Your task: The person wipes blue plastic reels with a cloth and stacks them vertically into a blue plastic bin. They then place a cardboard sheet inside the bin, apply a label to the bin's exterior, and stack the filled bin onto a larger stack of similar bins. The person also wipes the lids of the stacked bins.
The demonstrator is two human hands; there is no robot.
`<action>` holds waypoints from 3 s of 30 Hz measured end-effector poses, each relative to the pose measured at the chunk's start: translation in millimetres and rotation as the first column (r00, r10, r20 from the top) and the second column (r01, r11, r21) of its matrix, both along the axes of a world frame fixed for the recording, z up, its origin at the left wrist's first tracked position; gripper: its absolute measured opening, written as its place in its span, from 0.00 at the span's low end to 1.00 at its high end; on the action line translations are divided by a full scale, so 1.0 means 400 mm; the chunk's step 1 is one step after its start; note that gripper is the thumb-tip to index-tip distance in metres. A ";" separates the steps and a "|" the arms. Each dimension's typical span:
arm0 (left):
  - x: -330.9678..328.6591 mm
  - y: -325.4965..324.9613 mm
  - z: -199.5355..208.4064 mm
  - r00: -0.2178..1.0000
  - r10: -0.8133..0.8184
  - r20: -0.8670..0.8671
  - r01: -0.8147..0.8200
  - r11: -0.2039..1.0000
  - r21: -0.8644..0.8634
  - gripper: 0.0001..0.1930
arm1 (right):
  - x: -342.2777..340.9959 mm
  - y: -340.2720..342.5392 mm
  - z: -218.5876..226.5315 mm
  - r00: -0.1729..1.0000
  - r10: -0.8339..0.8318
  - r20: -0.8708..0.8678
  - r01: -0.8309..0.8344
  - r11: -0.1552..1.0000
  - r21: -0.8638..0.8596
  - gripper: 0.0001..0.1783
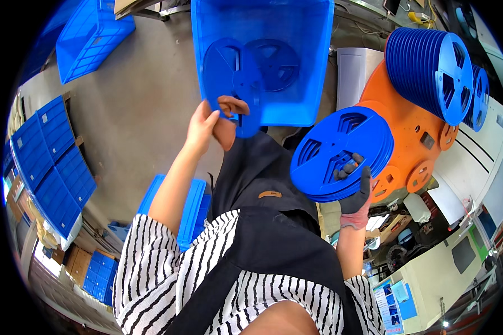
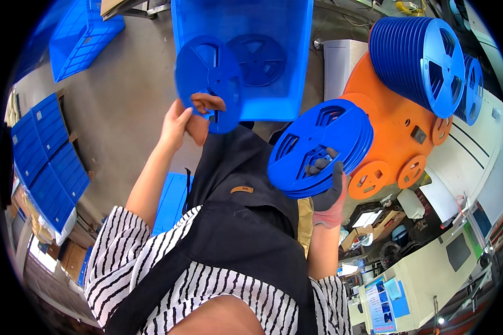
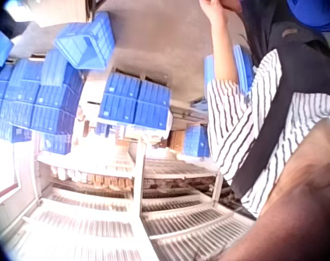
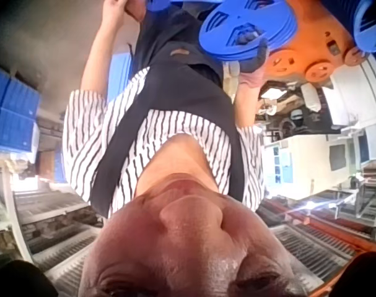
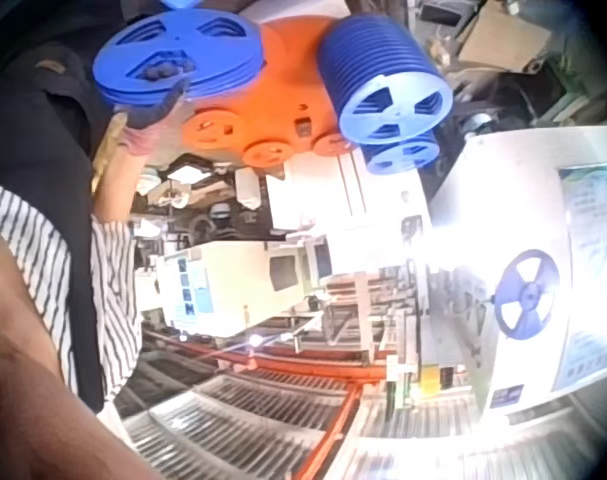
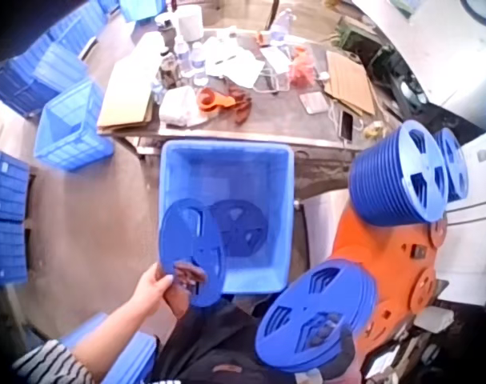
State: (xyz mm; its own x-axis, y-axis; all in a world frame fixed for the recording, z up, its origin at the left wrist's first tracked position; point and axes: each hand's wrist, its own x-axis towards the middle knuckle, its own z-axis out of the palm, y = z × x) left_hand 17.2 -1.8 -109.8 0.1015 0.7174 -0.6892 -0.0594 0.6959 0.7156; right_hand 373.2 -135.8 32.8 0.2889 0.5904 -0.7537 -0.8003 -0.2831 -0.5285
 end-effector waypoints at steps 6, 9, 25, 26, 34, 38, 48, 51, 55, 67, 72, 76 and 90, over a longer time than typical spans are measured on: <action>0.137 0.077 -0.360 0.764 -0.172 -0.622 0.255 0.966 0.046 0.24 | -0.029 0.014 0.002 0.998 0.049 0.027 -0.048 0.998 -0.045 0.27; 0.189 0.054 -0.460 0.772 -0.107 -0.626 0.252 0.956 0.148 0.23 | -0.018 0.000 -0.007 0.994 0.093 0.051 -0.093 0.996 -0.010 0.30; 0.202 -0.035 0.274 0.325 -0.742 -0.586 0.788 -0.131 0.602 0.35 | 0.119 -0.030 0.029 0.845 -0.004 -0.535 0.304 0.826 0.475 0.29; 0.203 -0.037 0.274 0.342 -0.727 -0.596 0.780 -0.134 0.611 0.36 | 0.119 -0.023 0.031 0.835 -0.008 -0.550 0.315 0.826 0.468 0.29; 0.202 -0.033 0.243 0.371 -0.461 -0.806 0.785 -0.308 0.537 0.22 | 0.120 0.016 0.025 0.808 -0.050 -0.587 0.349 0.844 0.407 0.30; 0.197 -0.051 0.242 0.463 -0.520 -0.718 0.806 -0.090 0.585 0.21 | 0.118 0.057 0.047 0.997 0.035 -0.069 -0.014 0.958 0.288 0.36; 0.029 -0.099 0.158 0.733 0.112 0.670 0.106 0.955 -0.276 0.25 | 0.111 -0.007 0.013 0.965 0.169 0.200 -0.180 0.983 0.040 0.33; 0.021 -0.113 0.154 0.773 0.249 0.583 -0.025 0.931 -0.365 0.26 | 0.107 -0.007 0.024 0.957 0.156 0.243 -0.149 0.988 -0.048 0.31; -0.001 -0.134 0.121 0.766 0.288 0.575 -0.054 0.920 -0.389 0.26 | 0.127 -0.027 0.009 0.964 0.150 0.219 -0.135 0.987 -0.084 0.32; 0.000 -0.054 -0.019 0.967 0.151 0.206 -0.124 0.983 -0.136 0.22 | 0.061 -0.003 0.047 0.947 0.179 0.267 -0.151 0.981 -0.120 0.33; 0.135 0.051 -0.197 0.768 -0.328 -0.551 0.289 0.944 -0.159 0.20 | 0.042 -0.008 0.032 0.980 0.143 0.138 -0.147 0.989 0.018 0.31; 0.143 0.030 -0.365 0.920 -0.182 -0.347 0.162 0.983 -0.085 0.21 | 0.023 -0.006 0.039 0.972 0.182 0.145 -0.192 0.980 0.055 0.34; 0.137 -0.042 0.168 0.855 -0.357 -0.376 0.518 0.636 0.573 0.27 | 0.123 -0.091 0.000 0.923 -0.063 -0.380 0.231 0.880 0.415 0.28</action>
State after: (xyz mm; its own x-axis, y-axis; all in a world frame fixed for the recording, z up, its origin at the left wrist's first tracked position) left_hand 72.0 -18.5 -42.4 0.4344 0.8914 -0.1295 0.3344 -0.0260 0.9421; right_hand 422.5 -172.1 32.7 0.1703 0.8564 -0.4874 -0.9670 0.0500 -0.2500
